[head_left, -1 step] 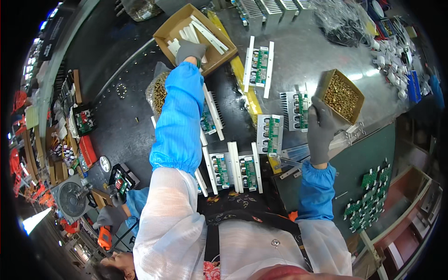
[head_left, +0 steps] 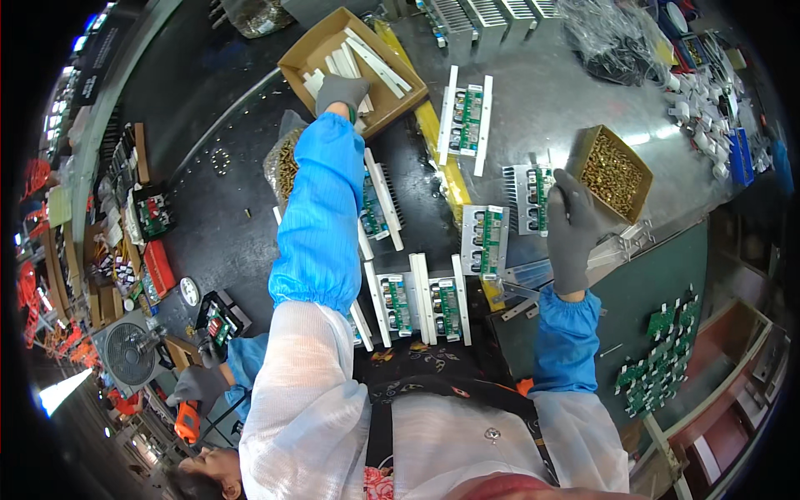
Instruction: The person assembles electronic components into a housing on circuit boards by securing them with screws using an electric screwdriver.
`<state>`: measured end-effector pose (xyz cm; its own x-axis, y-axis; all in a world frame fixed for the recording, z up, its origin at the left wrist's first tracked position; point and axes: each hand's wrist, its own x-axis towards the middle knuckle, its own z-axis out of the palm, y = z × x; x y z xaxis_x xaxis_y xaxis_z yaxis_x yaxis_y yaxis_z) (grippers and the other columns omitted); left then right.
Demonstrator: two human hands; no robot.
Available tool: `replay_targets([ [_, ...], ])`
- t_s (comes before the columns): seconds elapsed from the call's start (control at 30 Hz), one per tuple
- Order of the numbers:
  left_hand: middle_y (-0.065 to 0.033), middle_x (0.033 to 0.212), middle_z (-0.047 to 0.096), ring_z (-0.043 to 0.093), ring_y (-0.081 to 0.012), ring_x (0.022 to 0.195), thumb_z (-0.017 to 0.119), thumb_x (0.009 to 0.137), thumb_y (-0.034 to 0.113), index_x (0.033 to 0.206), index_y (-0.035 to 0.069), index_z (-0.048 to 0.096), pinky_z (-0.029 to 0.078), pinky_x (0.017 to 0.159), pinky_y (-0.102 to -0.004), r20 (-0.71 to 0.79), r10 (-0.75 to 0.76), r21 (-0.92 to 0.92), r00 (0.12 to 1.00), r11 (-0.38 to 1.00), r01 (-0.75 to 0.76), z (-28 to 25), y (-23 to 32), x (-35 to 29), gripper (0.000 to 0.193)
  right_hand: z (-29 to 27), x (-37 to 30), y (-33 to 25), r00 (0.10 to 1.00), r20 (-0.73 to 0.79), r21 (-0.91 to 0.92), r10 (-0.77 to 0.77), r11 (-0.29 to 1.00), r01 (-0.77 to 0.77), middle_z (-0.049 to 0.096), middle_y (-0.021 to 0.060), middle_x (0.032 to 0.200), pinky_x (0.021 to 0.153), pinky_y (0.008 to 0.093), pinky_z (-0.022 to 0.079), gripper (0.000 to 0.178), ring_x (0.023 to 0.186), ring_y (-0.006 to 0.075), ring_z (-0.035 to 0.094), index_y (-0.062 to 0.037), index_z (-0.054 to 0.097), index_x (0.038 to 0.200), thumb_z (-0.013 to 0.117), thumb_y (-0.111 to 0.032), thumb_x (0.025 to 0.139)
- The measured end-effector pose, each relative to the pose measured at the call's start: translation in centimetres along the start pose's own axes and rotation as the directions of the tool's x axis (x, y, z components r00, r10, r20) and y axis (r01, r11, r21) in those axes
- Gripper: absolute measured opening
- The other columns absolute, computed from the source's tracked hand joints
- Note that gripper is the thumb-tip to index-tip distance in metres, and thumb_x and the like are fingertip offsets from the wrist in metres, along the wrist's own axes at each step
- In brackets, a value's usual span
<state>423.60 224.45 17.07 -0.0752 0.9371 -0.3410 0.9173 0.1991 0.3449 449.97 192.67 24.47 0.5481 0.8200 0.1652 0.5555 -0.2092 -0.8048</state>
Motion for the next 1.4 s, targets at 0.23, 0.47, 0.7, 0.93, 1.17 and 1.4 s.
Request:
replay_targets([
  [0.23, -0.0100, 0.087, 0.063, 0.063, -0.0171, 0.067, 0.056, 0.084, 0.015, 0.107, -0.005, 0.055, 0.053, 0.055, -0.0261, 0.201, 0.231, -0.892, 0.952, 0.444, 0.080, -2.5, 0.7, -8.5, 0.030, 4.4, 2.2, -5.4, 0.982, 0.139, 0.220, -0.129, 0.971, 0.096, 0.062, 0.0128, 0.094, 0.072, 0.0326, 0.048, 0.026, 0.081, 0.0237, 0.061, -0.0051, 0.061, 0.108, 0.056, -0.015, 0.084],
  [0.47, -0.0110, 0.096, 0.061, 0.061, -0.0165, 0.079, 0.060, 0.080, 0.003, 0.117, -0.004, 0.047, 0.051, 0.068, -0.0284, 0.104, 0.461, -0.971, 0.881, 0.239, -0.011, -1.2, 6.7, -22.0, 0.040, 5.6, 1.7, -7.8, 0.889, 0.456, 0.151, 0.025, 0.983, -0.105, 0.062, 0.0159, 0.079, 0.062, 0.0347, 0.048, 0.041, 0.065, 0.0260, 0.060, -0.0053, 0.054, 0.117, 0.061, -0.018, 0.079],
  [0.7, -0.0115, 0.095, 0.062, 0.061, -0.0157, 0.082, 0.064, 0.080, 0.009, 0.107, -0.005, 0.053, 0.051, 0.071, -0.0261, 0.331, 0.509, -0.923, 0.795, 0.348, 0.162, 2.3, 5.9, -26.9, 0.032, -0.6, -4.2, -4.9, 0.798, 0.439, 0.271, 0.413, 0.786, -0.556, 0.056, 0.0063, 0.063, 0.051, 0.0271, 0.043, 0.021, 0.055, 0.0108, 0.054, 0.0021, 0.061, 0.097, 0.057, -0.012, 0.081],
  [0.93, -0.0132, 0.098, 0.060, 0.062, -0.0190, 0.083, 0.051, 0.090, 0.015, 0.112, -0.005, 0.050, 0.052, 0.073, -0.0274, 0.511, 0.343, -0.859, 0.788, 0.224, 0.459, 3.7, 2.2, -29.6, 0.030, -2.9, -7.8, 1.9, 0.684, 0.485, 0.192, 0.545, 0.697, -0.691, 0.052, 0.0029, 0.062, 0.043, 0.0238, 0.041, 0.017, 0.049, 0.0085, 0.049, 0.0039, 0.061, 0.087, 0.054, -0.011, 0.085],
  [1.17, -0.0147, 0.093, 0.060, 0.063, -0.0232, 0.081, 0.051, 0.089, 0.006, 0.111, -0.006, 0.049, 0.055, 0.071, -0.0330, 0.556, 0.266, -0.831, 0.788, 0.195, 0.521, 3.4, 0.5, -30.6, 0.025, -1.4, -7.8, 3.8, 0.573, 0.518, 0.145, 0.635, 0.595, -0.790, 0.054, 0.0057, 0.066, 0.040, 0.0281, 0.041, 0.019, 0.049, 0.0119, 0.052, 0.0023, 0.059, 0.087, 0.055, -0.016, 0.087],
  [1.4, -0.0089, 0.092, 0.062, 0.061, -0.0152, 0.076, 0.058, 0.086, 0.009, 0.111, -0.003, 0.055, 0.052, 0.066, -0.0277, 0.534, 0.290, -0.841, 0.794, 0.272, 0.467, 4.9, 0.1, -31.7, 0.028, -1.9, -10.3, -1.9, 0.930, 0.136, -0.320, 0.341, 0.904, -0.285, 0.062, 0.0181, 0.086, 0.070, 0.0391, 0.047, 0.028, 0.078, 0.0314, 0.061, -0.0036, 0.059, 0.102, 0.057, -0.026, 0.085],
])
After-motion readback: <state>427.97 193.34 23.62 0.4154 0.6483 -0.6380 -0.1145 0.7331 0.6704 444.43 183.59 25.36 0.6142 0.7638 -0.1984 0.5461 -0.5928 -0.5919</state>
